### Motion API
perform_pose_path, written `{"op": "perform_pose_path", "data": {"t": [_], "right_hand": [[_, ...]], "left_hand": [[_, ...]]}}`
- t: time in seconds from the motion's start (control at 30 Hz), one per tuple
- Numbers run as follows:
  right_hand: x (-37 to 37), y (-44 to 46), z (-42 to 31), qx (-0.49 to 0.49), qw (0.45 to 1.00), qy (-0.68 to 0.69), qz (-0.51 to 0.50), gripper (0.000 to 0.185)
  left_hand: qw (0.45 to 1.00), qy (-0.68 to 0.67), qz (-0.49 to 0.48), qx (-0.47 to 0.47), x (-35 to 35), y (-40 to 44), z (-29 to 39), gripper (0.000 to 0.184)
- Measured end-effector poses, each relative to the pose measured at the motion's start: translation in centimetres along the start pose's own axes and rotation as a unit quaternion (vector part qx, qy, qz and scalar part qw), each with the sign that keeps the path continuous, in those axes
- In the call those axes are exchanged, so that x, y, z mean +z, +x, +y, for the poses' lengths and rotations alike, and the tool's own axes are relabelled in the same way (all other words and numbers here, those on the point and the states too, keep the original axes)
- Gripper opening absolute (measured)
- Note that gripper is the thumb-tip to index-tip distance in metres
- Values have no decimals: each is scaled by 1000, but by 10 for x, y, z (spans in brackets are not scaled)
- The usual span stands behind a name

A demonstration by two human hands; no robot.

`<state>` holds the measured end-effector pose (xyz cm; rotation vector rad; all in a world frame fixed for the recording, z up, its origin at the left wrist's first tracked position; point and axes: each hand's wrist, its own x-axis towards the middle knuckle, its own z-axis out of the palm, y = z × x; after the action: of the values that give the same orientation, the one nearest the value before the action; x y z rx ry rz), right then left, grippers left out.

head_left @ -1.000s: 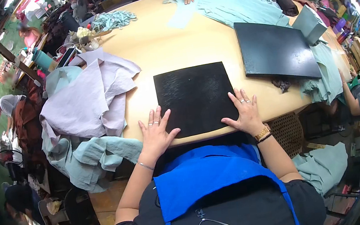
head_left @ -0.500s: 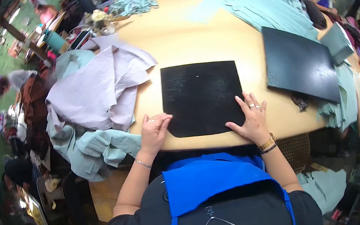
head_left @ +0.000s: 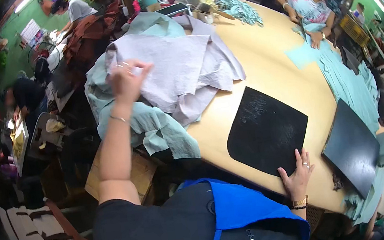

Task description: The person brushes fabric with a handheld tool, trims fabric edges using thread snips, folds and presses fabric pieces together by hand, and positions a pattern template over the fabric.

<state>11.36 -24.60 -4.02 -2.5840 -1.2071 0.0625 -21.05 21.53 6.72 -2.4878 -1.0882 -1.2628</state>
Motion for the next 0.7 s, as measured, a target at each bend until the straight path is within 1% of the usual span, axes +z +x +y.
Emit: {"op": "perform_pose_path", "data": {"t": [0.03,0.1,0.13,0.17,0.2,0.23,0.27,0.3,0.33,0.4,0.43,0.6,0.7], "right_hand": [[0,0,0,-2,1000,-1,0,89],[0,-1,-1,-2,1000,-4,1,88],[0,-1,-2,-3,1000,-4,3,88],[-1,-1,-3,-4,1000,-3,6,87],[-2,-2,-5,-4,1000,-2,7,87],[-2,-2,-6,0,1000,-4,6,86],[-3,-2,-6,2,1000,-5,4,85],[-2,-1,-6,3,1000,-6,0,85],[-2,-1,-5,2,1000,-7,0,84],[1,0,-3,2,1000,-8,1,82],[1,1,-4,-2,1000,-8,1,82],[-1,-1,-6,-2,1000,-11,-1,81],[1,-1,-5,3,1000,-15,1,81]], "left_hand": [[999,-16,8,-51,0,3,-47,24],[975,162,95,-117,-15,8,-104,37],[959,95,111,-244,-18,-1,-145,46],[922,24,126,-364,-14,-20,-192,56],[867,-32,149,-475,-2,-55,-254,65],[795,-86,170,-576,6,-81,-295,75],[719,-263,175,-619,4,-102,-284,74],[603,-403,183,-664,2,-122,-273,74],[548,-455,181,-678,3,-140,-270,72],[524,-492,174,-673,13,-156,-267,70],[529,-495,171,-667,17,-155,-265,68],[577,-497,162,-627,24,-136,-273,62],[628,-487,161,-586,25,-120,-276,58]]}}
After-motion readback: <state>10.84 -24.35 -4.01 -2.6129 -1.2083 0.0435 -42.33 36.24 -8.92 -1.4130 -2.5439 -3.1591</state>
